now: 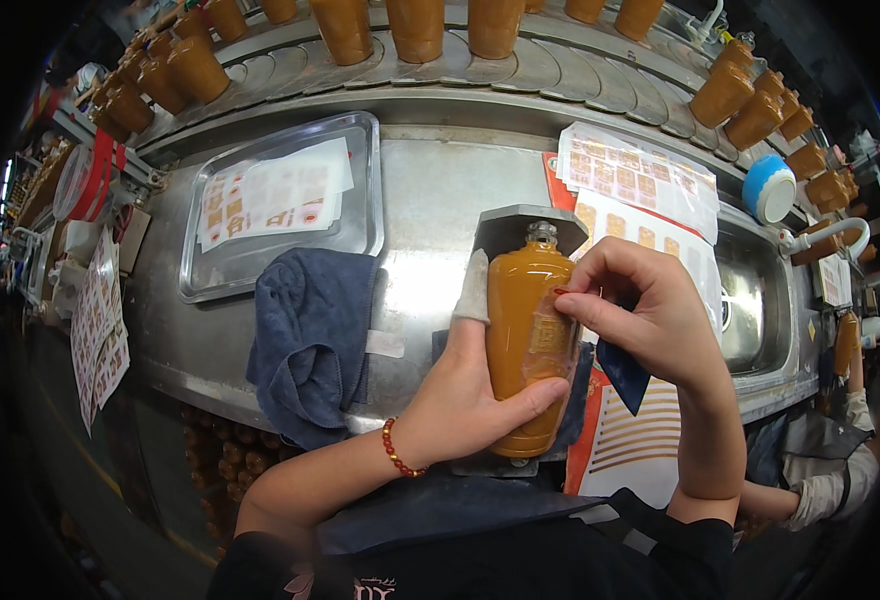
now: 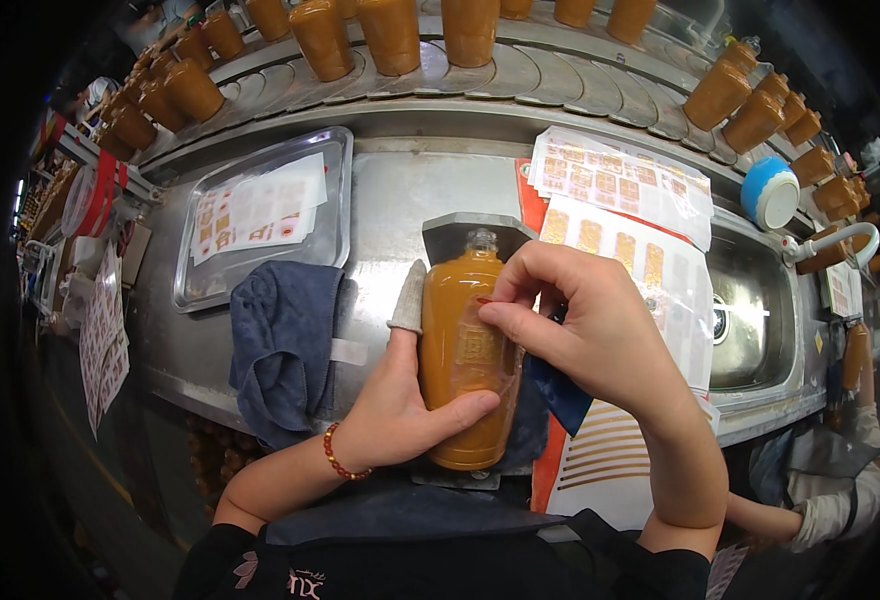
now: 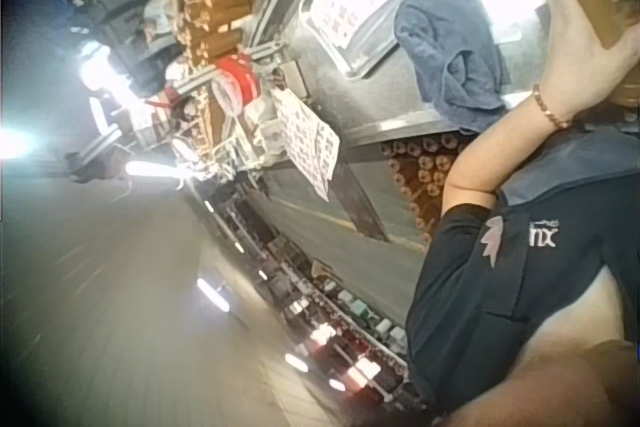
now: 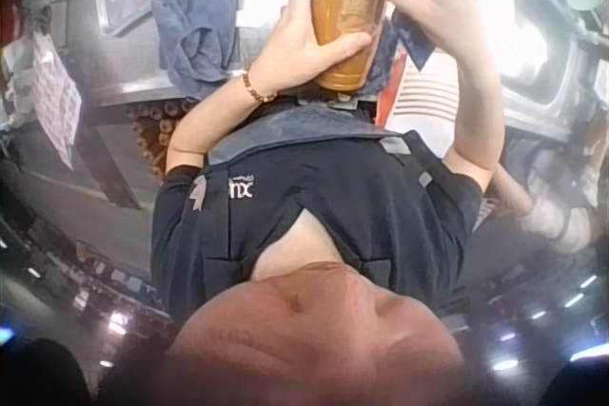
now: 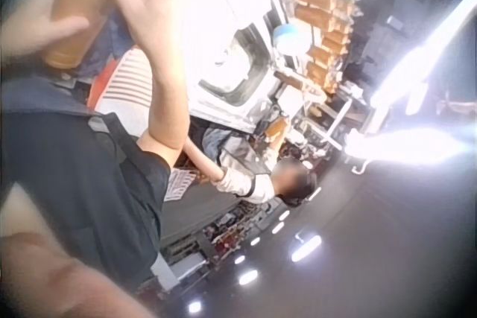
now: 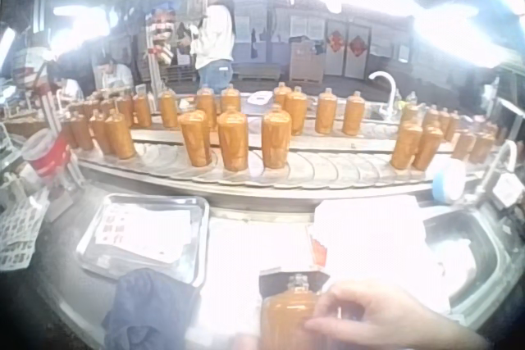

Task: The person applies stickers to amber-colored bottles on a production line. They peel stickers from a sheet, place them on the bottle, and smooth them with a cloth. The person handles multiple bottles sequentially, moving them along the line after labeling.

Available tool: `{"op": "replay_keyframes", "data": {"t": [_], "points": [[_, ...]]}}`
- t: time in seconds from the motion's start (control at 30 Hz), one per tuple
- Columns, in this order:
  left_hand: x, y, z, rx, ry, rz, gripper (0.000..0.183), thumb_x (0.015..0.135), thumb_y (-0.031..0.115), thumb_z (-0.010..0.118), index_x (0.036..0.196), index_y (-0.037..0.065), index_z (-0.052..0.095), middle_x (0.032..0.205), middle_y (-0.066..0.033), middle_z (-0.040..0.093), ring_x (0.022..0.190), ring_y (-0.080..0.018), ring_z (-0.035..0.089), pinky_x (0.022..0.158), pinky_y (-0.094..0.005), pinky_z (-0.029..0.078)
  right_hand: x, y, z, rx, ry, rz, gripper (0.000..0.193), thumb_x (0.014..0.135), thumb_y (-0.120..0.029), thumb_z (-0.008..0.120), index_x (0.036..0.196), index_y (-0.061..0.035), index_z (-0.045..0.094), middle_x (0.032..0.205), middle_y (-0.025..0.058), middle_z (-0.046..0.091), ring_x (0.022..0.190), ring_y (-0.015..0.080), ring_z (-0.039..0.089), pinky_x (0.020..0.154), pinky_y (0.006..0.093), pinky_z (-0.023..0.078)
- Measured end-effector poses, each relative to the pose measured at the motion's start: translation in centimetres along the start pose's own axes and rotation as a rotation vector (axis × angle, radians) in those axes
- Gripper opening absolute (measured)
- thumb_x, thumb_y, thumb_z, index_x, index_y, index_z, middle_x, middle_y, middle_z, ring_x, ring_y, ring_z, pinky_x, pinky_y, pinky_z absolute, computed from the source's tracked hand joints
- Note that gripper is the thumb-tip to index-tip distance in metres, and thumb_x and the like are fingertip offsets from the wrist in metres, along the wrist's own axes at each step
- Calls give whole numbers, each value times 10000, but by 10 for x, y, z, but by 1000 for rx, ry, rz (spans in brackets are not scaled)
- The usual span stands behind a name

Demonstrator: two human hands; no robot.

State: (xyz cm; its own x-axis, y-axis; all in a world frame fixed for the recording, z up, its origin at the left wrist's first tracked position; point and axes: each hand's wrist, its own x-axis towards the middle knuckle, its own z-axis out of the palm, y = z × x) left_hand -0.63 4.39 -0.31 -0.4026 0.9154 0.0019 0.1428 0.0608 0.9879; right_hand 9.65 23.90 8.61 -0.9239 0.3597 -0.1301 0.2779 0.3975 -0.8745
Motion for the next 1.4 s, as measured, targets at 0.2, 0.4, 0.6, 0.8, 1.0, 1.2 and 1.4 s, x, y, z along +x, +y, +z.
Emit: {"op": "replay_keyframes", "data": {"t": [0.2, 0.4, 0.6, 0.8, 1.0, 1.2, 1.4], "points": [[1, -4, 2, -55, 11, 2, 1082, 892, 423, 833, 1553, -148, 194, 1479, -344, 422, 1421, -429, 476, 1180, -452, 395, 0, 4, 1, 3, 6, -26, 117, 932, -67, 780, 930, -24, 671, 821, -39, 652, 689, -4, 531, 602, 172, 422], [1, 1, -3, -153, 30, -35, 1041, 926, 391, 812, 1603, -82, 178, 1551, -291, 381, 1476, -377, 419, 1215, -446, 353, -4, 8, 3, 15, 90, -27, 182, 921, -68, 797, 1054, -19, 682, 806, -45, 614, 693, -3, 527, 611, 167, 415], [23, 11, -3, -364, 192, 104, 743, 1043, 164, 660, 1622, -40, 241, 1599, -206, 369, 1515, -298, 367, 1253, -409, 289, -4, 29, 5, 262, 290, -16, 315, 934, -96, 795, 1214, -11, 677, 781, -49, 580, 651, -4, 484, 587, 166, 388], [27, 3, 2, -348, 159, 127, 639, 1050, 118, 636, 1596, -28, 338, 1535, -145, 436, 1439, -234, 448, 1207, -375, 355, -22, 42, 22, 493, 148, 74, 502, 926, -78, 811, 1378, -28, 599, 807, -52, 573, 644, -25, 492, 581, 150, 378], [29, 3, 5, -377, 166, 111, 627, 1044, 83, 632, 1592, -22, 346, 1531, -137, 437, 1423, -219, 462, 1190, -363, 377, -24, 43, 23, 474, 121, 99, 548, 909, -31, 805, 1411, -22, 586, 851, -53, 541, 685, -28, 486, 619, 130, 385], [30, 5, 4, -342, 162, 107, 621, 1045, 70, 623, 1593, -16, 344, 1525, -131, 453, 1406, -213, 480, 1178, -356, 394, -21, 49, 26, 555, 132, 90, 496, 905, -81, 833, 1348, -39, 616, 795, -58, 549, 637, -14, 497, 577, 156, 385], [37, 16, 3, -406, 157, 39, 585, 1040, 72, 639, 1562, -16, 392, 1496, -123, 495, 1368, -198, 518, 1140, -334, 436, -13, 45, 20, 613, 129, 92, 446, 919, -97, 829, 1307, -12, 627, 782, -56, 568, 639, -12, 505, 579, 156, 393]]}}
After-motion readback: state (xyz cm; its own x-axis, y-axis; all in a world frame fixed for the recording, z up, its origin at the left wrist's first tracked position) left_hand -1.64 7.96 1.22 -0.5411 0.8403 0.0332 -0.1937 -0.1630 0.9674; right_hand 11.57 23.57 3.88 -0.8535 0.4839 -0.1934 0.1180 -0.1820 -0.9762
